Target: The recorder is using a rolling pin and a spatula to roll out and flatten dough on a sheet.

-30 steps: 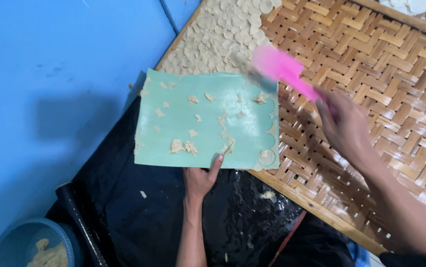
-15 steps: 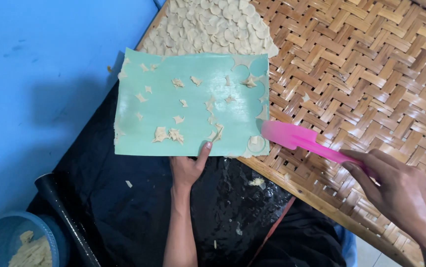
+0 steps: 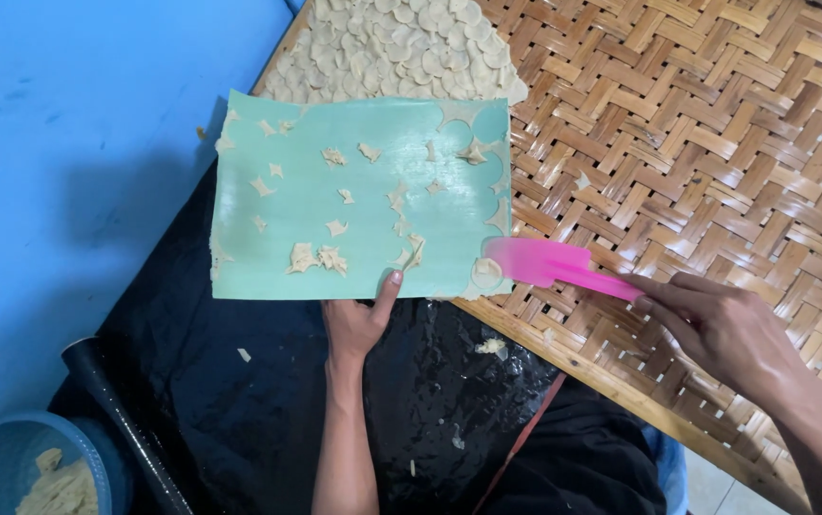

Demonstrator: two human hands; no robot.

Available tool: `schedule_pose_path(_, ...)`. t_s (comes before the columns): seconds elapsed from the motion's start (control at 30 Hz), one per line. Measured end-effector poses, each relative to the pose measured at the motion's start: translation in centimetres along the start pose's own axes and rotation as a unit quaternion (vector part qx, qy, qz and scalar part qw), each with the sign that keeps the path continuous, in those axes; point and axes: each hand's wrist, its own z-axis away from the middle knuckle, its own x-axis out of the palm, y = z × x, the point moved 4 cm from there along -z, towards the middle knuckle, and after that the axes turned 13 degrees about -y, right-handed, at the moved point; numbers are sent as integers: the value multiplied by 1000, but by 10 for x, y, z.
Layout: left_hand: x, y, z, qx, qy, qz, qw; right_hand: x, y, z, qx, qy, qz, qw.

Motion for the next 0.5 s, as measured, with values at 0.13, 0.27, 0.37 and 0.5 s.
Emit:
schedule_pose_path(0.13,1,-5,1,-11,-1,14,1000,-4,-5,-9,45,-19,-43,998)
schedule_pose_path(0.27,1,-3,2,14,4,4,1000,23,19,-22,44,-118,-173,977)
schedule_pose_path(0.37,1,-4,2,-1,5,8,1000,33,27,-32,4,-112,-363,925)
schedule_pose_path(0.5,1,-3,2,1,6,-2,1000,29,24,-51,154,-157,-468,856)
